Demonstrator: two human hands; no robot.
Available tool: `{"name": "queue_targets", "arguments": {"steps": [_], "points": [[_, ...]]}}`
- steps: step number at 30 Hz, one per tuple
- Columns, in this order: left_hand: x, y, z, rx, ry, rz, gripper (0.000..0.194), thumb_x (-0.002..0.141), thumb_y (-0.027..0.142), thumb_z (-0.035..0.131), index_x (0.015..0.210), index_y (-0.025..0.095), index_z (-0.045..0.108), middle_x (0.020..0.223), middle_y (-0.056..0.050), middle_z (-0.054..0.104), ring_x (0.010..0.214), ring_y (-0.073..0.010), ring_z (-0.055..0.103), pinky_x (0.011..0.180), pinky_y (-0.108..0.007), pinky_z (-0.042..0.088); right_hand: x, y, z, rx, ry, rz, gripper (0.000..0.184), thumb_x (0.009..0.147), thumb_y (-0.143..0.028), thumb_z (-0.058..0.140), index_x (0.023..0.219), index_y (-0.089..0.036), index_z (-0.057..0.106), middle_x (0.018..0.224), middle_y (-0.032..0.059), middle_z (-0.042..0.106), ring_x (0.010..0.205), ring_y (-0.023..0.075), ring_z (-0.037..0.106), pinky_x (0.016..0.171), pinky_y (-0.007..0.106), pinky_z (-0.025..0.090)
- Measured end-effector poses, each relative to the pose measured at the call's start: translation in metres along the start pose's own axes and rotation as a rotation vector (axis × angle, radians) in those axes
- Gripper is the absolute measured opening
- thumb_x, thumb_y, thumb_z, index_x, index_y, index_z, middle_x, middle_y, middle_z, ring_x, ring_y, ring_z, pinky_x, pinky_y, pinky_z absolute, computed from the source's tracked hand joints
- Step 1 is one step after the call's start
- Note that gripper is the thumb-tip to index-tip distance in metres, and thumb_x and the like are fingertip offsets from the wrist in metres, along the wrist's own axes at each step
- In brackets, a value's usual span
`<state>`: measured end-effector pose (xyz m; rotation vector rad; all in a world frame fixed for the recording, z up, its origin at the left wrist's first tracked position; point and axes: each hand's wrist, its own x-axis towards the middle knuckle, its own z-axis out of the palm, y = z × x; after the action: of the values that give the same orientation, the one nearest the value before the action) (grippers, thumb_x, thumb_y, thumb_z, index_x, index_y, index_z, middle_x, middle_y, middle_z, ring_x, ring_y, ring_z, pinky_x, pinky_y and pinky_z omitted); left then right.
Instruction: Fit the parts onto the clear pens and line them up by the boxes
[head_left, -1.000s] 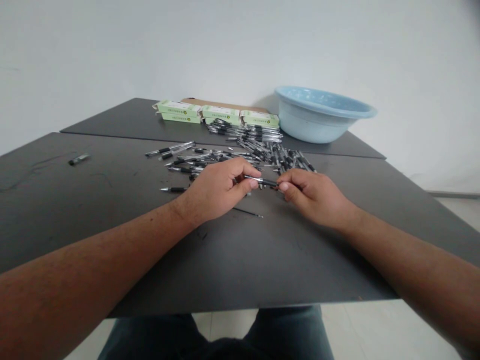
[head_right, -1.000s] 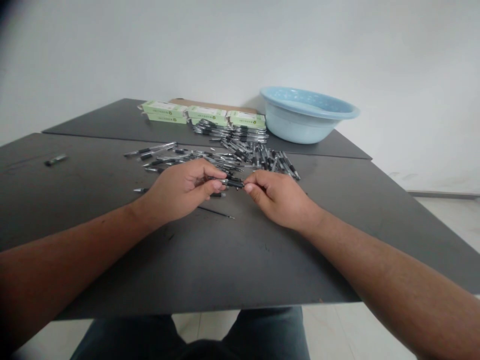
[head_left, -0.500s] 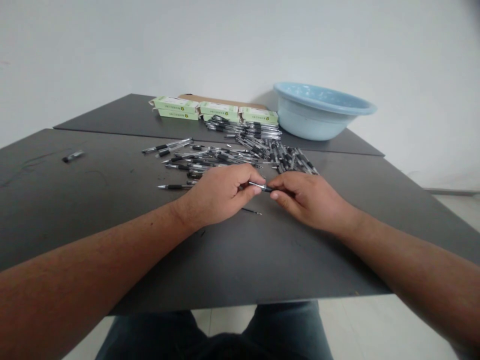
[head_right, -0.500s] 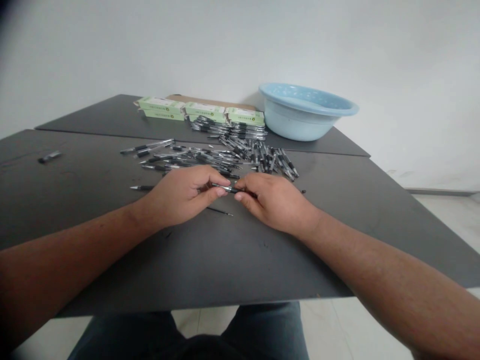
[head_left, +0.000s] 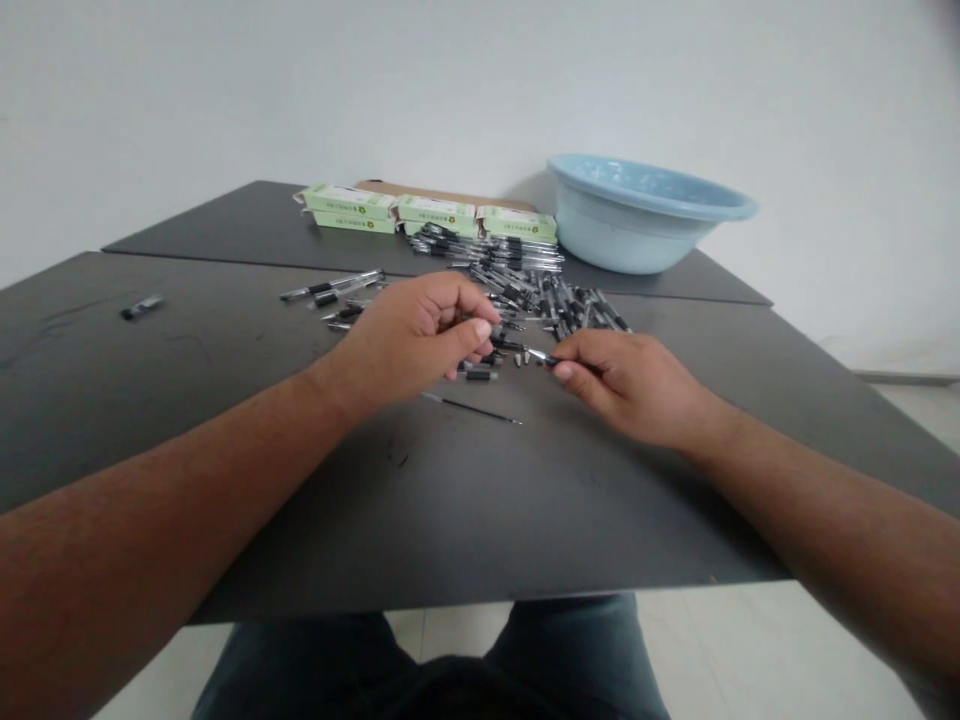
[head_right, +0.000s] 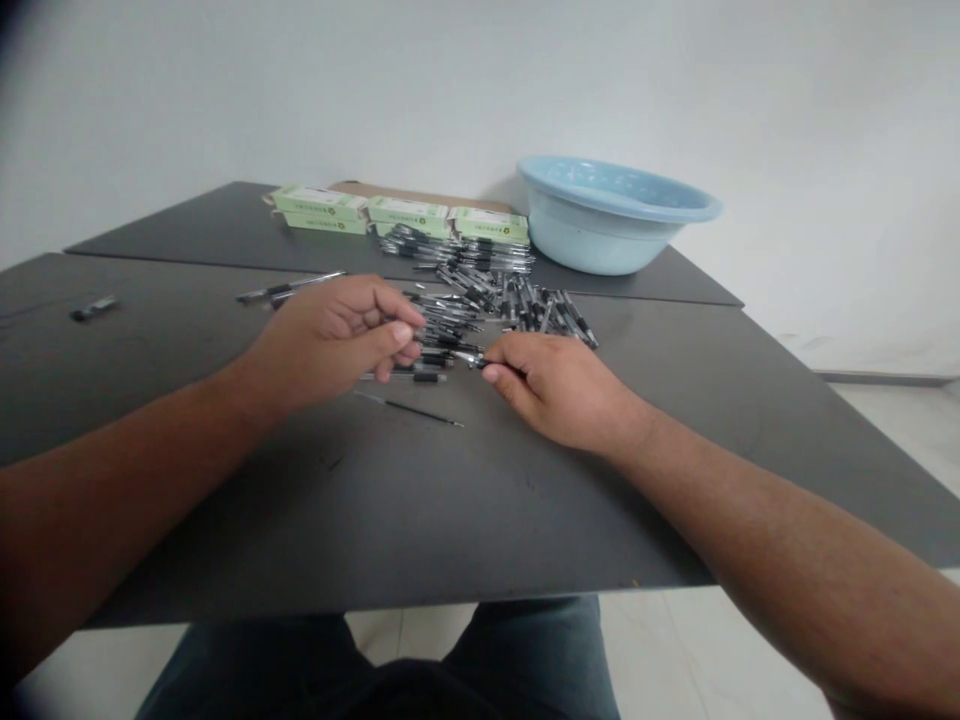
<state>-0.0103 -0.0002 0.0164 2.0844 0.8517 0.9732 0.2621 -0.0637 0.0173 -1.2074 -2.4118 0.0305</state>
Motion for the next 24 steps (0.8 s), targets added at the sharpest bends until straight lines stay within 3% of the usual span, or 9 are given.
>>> {"name": "queue_targets", "arguments": {"steps": [5, 14, 24], "points": [[-0.002, 0.004, 0.007, 0.234, -0.072, 0.132, 0.015, 0.08, 0.015, 0.055, 0.078, 0.019, 0.069, 0.074, 0.0, 0.07, 0.069, -0.0151, 0.064, 0.068, -0.028, 0.05, 0.0, -0.001, 0.002, 0.007, -0.014, -0.028, 0.023, 0.106, -0.034, 0.051, 0.105, -0.021, 0.069, 0.094, 0.0068, 0.077, 0.085, 0.0212, 0.071, 0.076, 0.031, 0.05], [-0.002, 0.004, 0.014, 0.329, -0.073, 0.146, 0.026, 0.095, 0.018, 0.047, 0.099, 0.019, 0.073, 0.094, -0.001, 0.075, 0.09, -0.0183, 0.068, 0.085, -0.031, 0.05, -0.002, -0.01, 0.006, -0.11, -0.077, -0.063, 0.021, 0.104, -0.03, 0.053, 0.112, -0.02, 0.07, 0.099, 0.0092, 0.077, 0.091, 0.0249, 0.072, 0.082, 0.035, 0.053], [-0.006, 0.003, 0.019, 0.455, -0.197, 0.349, 0.028, 0.093, 0.013, 0.043, 0.096, 0.021, 0.071, 0.095, -0.004, 0.074, 0.095, -0.0212, 0.069, 0.09, -0.034, 0.051, -0.003, -0.015, 0.006, -0.187, -0.127, -0.088, 0.021, 0.105, -0.029, 0.052, 0.109, -0.019, 0.07, 0.095, 0.0086, 0.075, 0.088, 0.0251, 0.071, 0.077, 0.035, 0.051]]}}
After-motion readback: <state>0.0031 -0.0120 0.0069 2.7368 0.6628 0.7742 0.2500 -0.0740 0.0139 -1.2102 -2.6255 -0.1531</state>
